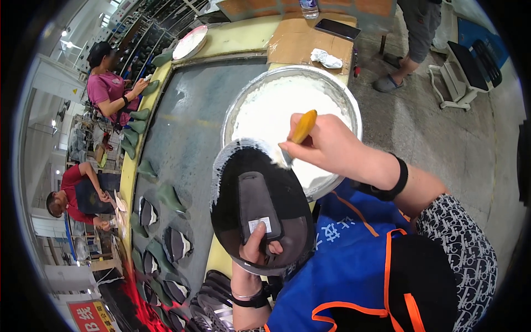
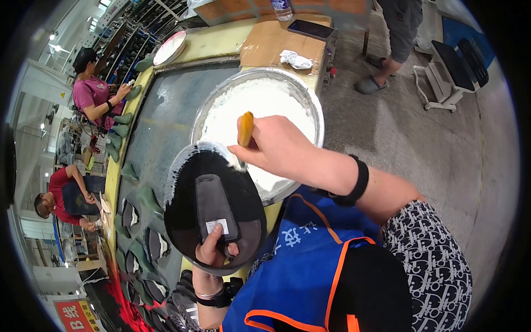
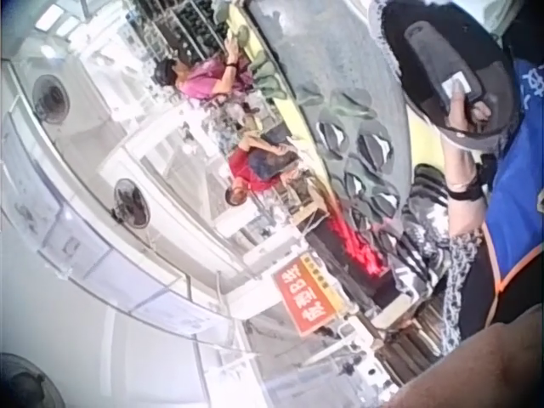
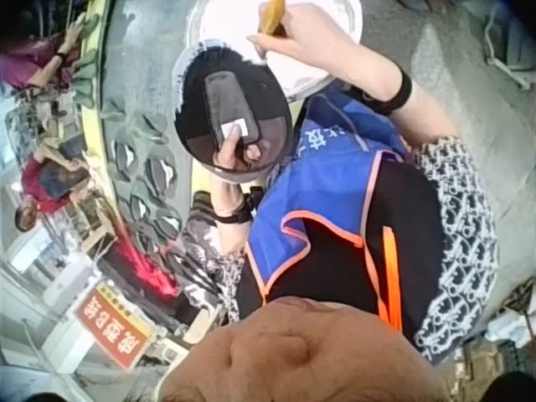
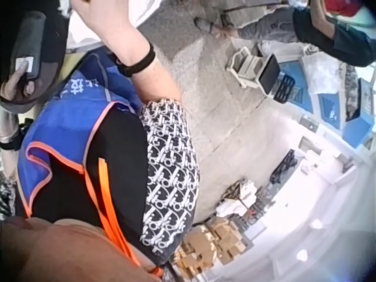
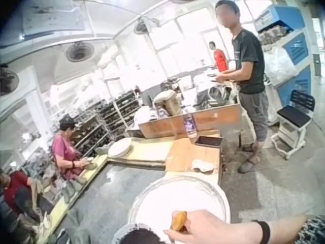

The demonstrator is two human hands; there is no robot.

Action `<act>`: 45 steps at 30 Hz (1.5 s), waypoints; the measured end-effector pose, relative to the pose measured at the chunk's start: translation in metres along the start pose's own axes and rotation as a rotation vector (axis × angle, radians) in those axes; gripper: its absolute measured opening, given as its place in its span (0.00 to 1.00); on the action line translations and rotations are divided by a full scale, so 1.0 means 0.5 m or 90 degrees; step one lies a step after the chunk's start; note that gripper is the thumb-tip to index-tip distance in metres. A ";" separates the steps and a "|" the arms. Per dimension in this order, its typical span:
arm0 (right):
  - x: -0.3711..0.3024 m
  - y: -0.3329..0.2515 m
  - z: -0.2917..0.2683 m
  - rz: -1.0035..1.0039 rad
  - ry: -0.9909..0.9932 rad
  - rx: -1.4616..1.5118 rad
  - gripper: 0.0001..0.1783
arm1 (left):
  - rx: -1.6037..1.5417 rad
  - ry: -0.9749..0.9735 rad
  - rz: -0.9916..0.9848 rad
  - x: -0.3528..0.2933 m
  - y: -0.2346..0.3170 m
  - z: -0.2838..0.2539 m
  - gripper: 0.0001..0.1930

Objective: Applying white adhesive to the edges of shoe soles using a brush in a manufacturing environment.

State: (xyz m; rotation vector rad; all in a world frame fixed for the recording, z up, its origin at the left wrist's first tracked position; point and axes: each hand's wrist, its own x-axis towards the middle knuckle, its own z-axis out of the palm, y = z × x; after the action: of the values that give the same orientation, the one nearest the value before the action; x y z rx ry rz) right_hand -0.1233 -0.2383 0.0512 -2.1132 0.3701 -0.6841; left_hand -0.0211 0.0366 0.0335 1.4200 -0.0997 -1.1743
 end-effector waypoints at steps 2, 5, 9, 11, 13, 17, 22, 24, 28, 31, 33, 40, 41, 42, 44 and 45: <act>-0.020 0.000 0.008 0.021 -0.039 0.065 0.14 | -0.008 0.044 0.018 -0.002 0.011 0.015 0.16; -0.044 -0.008 0.012 0.078 -0.108 0.123 0.14 | 0.004 0.121 0.055 -0.001 0.034 0.037 0.16; -0.050 -0.013 0.007 0.066 -0.134 0.082 0.16 | 0.045 0.127 0.054 0.015 0.046 0.025 0.14; -0.037 -0.025 -0.002 0.049 -0.115 0.058 0.17 | 0.141 0.099 0.123 0.018 0.048 0.027 0.13; -0.018 -0.033 -0.006 0.036 -0.089 0.032 0.17 | 0.190 0.086 0.145 0.018 0.055 0.037 0.14; 0.003 -0.035 0.001 -0.057 0.033 0.085 0.19 | 0.182 0.132 0.230 0.024 0.053 0.049 0.14; -0.011 -0.049 -0.013 0.018 -0.160 0.005 0.19 | 0.291 0.230 0.392 0.051 0.062 0.036 0.12; -0.009 -0.047 -0.017 0.018 -0.162 -0.015 0.19 | 0.329 0.234 0.433 0.062 0.073 0.049 0.13; 0.016 -0.042 -0.006 -0.116 -0.002 0.056 0.22 | 0.399 0.255 0.517 0.090 0.067 0.025 0.19; 0.019 -0.032 -0.010 -0.089 -0.046 0.067 0.22 | 0.375 0.263 0.536 0.103 0.077 0.014 0.26; 0.019 -0.032 -0.023 -0.006 -0.125 0.085 0.22 | 0.444 0.260 0.632 0.136 0.082 -0.015 0.23; 0.017 -0.024 -0.038 0.049 -0.140 0.203 0.22 | 0.780 0.291 1.196 0.217 0.128 -0.138 0.23; 0.020 -0.022 -0.038 0.053 -0.138 0.207 0.22 | 0.779 0.264 1.089 0.202 0.137 -0.134 0.24; 0.023 -0.018 -0.038 -0.001 -0.063 0.246 0.21 | 0.774 0.236 0.982 0.179 0.155 -0.109 0.25; 0.034 -0.017 -0.043 -0.107 0.038 0.206 0.20 | 0.756 0.194 0.765 0.119 0.188 -0.063 0.28; 0.034 -0.008 -0.047 -0.096 0.051 0.201 0.20 | 0.741 0.156 0.662 0.114 0.204 -0.043 0.29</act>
State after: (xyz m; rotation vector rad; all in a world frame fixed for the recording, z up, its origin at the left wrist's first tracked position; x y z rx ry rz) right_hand -0.1235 -0.2596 0.0712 -1.8294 0.1342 -0.8572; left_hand 0.0780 -0.0137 0.0757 2.0330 -1.3405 0.0401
